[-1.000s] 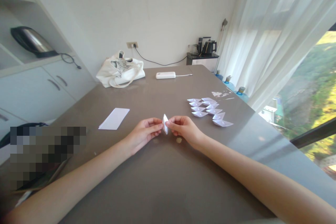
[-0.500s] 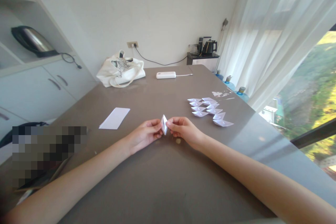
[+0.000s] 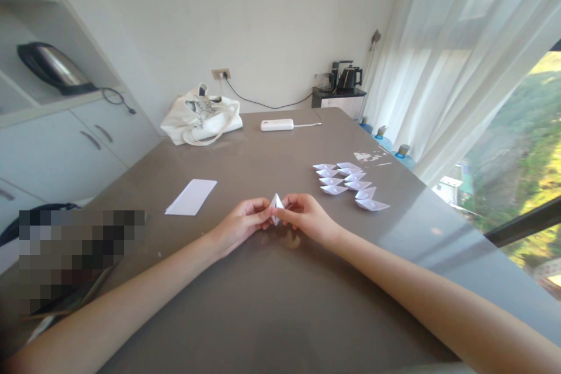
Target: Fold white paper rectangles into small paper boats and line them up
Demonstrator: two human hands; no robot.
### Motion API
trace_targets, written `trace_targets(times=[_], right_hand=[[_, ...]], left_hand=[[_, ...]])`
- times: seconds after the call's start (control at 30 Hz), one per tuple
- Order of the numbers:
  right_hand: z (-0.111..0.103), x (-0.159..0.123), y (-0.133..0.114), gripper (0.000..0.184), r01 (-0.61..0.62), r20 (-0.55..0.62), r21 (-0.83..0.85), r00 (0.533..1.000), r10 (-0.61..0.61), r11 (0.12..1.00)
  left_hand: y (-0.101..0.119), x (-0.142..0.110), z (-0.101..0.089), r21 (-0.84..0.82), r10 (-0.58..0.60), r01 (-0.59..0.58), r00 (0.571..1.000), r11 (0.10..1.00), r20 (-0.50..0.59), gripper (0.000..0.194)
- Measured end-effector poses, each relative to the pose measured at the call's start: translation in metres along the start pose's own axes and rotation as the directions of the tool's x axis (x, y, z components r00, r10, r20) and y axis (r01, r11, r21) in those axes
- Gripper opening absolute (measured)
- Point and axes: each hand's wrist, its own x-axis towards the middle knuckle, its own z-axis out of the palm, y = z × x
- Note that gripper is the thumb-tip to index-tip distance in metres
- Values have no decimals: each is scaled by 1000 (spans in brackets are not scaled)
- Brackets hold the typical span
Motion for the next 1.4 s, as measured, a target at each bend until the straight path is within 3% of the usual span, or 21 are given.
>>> trace_targets(times=[0.17, 0.3, 0.43, 0.57, 0.67, 0.8, 0.93, 1.23, 1.4], right_hand=[[-1, -1, 7, 26, 60, -14, -88, 998, -61, 994], [0, -2, 8, 15, 69, -72, -128, 994, -79, 989], [-1, 0, 7, 17, -3, 0, 73, 1000, 3, 997], [-6, 3, 10, 20, -115, 147, 266, 986, 78, 957], [-8, 3, 11, 27, -163, 191, 313, 976, 106, 936], [-8, 2, 11, 38, -177, 202, 312, 972, 117, 934], [-6, 0, 9, 38, -138, 202, 238, 975, 90, 961], [-6, 3, 15, 32, -123, 127, 148, 986, 105, 981], [-7, 3, 16, 32, -167, 108, 199, 983, 147, 966]], left_hand=[[-1, 1, -1, 95, 51, -51, 999, 994, 8, 27], [5, 0, 0, 266, 122, -118, 992, 957, -1, 28], [9, 0, -1, 313, 207, -194, 978, 930, -10, 21], [6, 1, -2, 233, 178, -168, 984, 958, -23, 20], [3, 1, -4, 277, 178, -159, 983, 948, -46, 19], [5, -2, -4, 424, 300, -247, 952, 871, -62, 12], [10, -5, -4, 557, 374, -318, 927, 768, 13, 13], [11, -8, -5, 654, 396, -337, 916, 677, 62, 22], [12, -7, -7, 725, 411, -359, 904, 588, 114, 20]])
